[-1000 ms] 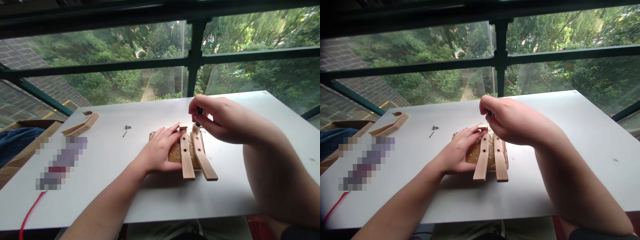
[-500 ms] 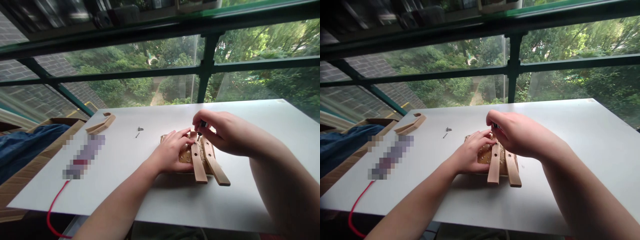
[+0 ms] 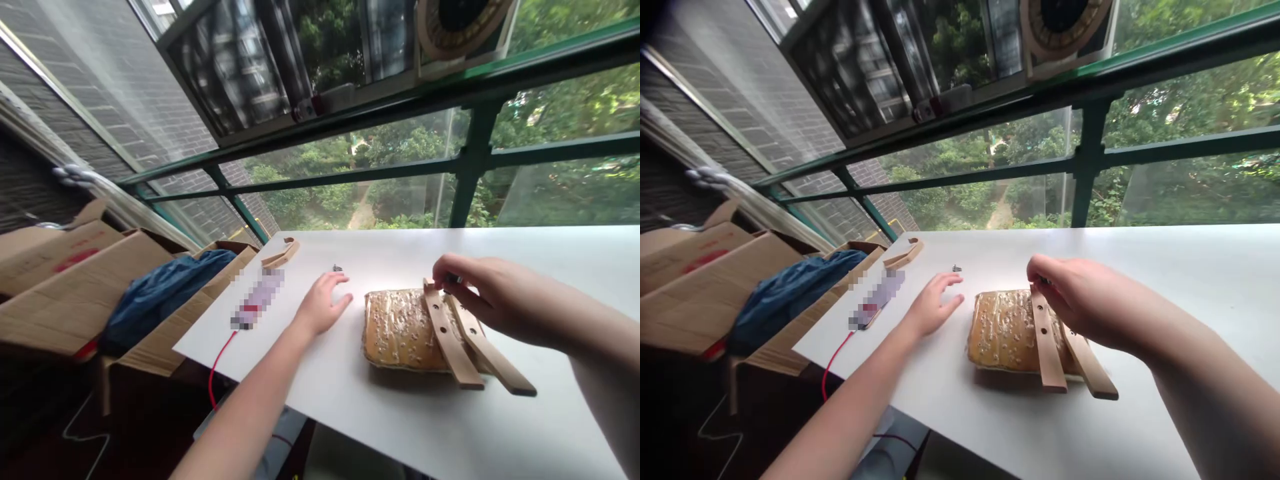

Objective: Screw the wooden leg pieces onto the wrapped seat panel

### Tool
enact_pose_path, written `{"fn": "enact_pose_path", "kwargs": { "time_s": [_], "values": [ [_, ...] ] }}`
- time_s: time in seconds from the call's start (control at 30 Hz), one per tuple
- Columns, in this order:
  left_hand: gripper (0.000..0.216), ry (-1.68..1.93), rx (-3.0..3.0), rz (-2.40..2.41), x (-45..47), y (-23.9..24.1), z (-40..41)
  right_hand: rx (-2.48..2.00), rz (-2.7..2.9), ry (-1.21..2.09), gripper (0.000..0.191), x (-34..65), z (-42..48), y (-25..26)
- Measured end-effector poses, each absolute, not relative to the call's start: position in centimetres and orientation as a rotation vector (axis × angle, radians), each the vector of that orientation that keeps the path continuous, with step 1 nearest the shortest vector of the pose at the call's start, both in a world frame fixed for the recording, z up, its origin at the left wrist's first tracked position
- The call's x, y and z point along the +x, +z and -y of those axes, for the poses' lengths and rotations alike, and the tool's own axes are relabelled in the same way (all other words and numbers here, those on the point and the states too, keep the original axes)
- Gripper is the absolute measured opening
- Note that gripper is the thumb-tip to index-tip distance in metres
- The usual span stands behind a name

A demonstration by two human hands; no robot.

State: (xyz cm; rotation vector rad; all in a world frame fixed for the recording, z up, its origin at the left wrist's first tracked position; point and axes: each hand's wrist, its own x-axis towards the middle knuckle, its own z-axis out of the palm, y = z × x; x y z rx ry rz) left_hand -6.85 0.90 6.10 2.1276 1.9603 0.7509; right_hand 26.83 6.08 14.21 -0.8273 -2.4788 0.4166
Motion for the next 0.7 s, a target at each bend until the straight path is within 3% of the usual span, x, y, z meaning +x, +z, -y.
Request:
{"fn": "enact_pose_path", "kwargs": {
  "time_s": [0.27,0.7],
  "values": [
    [0.039,0.768,1.768,-2.373,-11.2,2.4,-5.5,-0.874,2.631,0.49,0.019,24.9,-5.3,13.8],
    [0.02,0.865,1.776,-2.423,-10.8,1.1,-5.7,-0.931,2.59,0.35,0.017,25.3,-5.2,13.8]
  ]
}}
